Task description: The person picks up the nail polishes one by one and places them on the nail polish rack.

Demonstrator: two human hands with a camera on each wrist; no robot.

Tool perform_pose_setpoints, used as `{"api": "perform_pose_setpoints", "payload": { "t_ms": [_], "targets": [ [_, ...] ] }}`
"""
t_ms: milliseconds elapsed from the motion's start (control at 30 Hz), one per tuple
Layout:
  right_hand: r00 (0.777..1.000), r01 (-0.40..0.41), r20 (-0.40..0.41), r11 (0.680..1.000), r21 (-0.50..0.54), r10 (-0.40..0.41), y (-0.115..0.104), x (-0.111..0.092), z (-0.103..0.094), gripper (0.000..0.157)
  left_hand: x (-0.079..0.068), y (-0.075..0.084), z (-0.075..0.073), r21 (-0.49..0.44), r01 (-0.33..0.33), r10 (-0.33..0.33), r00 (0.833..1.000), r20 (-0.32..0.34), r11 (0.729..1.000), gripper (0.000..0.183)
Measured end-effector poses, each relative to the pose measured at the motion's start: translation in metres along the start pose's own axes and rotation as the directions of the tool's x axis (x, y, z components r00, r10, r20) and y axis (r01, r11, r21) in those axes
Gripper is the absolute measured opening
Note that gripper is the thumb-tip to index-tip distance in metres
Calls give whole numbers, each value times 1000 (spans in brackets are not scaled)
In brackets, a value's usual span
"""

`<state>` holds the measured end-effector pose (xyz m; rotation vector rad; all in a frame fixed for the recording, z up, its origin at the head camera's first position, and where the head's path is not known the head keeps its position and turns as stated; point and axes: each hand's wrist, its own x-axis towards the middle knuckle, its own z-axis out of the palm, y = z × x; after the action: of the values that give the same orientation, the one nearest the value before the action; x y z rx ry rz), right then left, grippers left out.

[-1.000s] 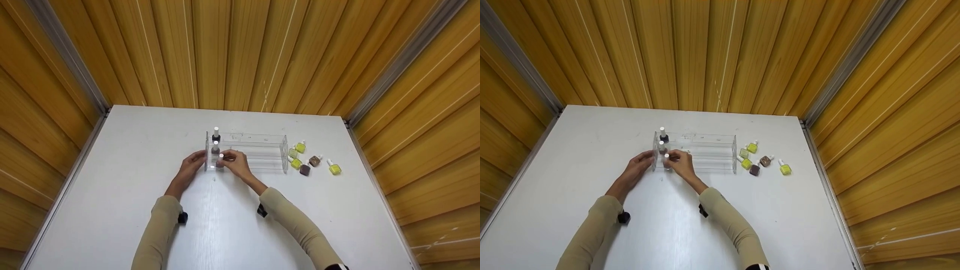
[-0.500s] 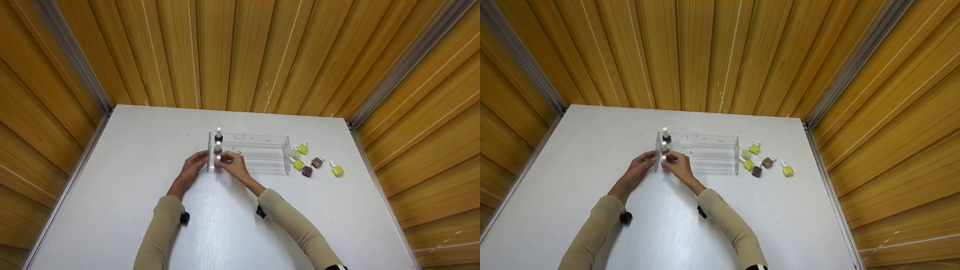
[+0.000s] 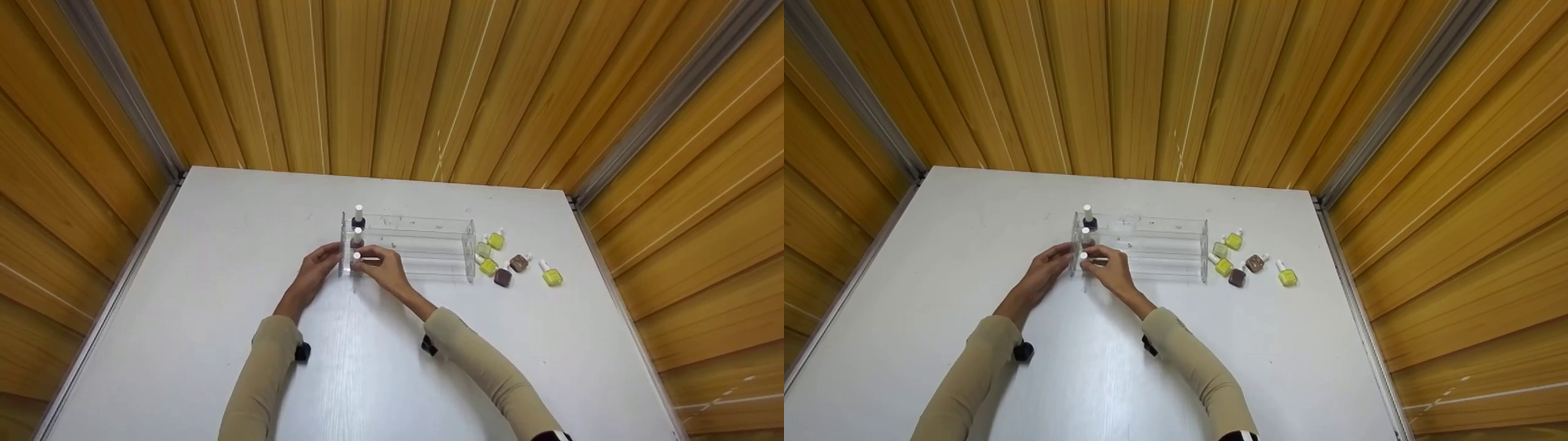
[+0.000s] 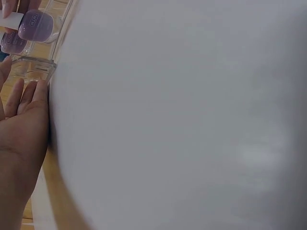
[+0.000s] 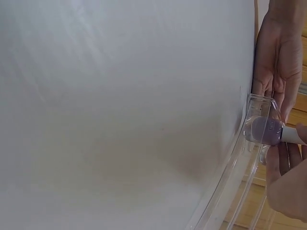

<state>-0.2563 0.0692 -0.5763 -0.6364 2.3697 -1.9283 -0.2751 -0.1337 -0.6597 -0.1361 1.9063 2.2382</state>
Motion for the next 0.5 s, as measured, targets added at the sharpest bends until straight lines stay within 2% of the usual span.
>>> {"api": "perform_pose_setpoints", "payload": {
  "t_ms": [133,333,500],
  "targets": [
    [1000,18,18,1000,-12,-18,-13,-1,-14,31,2,2,1,-4,8,-8,1000,8,1000,47],
    [998,42,-44,994,-97,-46,-31,-9,-52,25,5,3,4,4,11,-11,1000,20,1000,49],
    [995,27,-90,994,-110,-37,-31,-19,-90,23,5,1,2,16,22,-22,1000,9,1000,49]
  ]
}}
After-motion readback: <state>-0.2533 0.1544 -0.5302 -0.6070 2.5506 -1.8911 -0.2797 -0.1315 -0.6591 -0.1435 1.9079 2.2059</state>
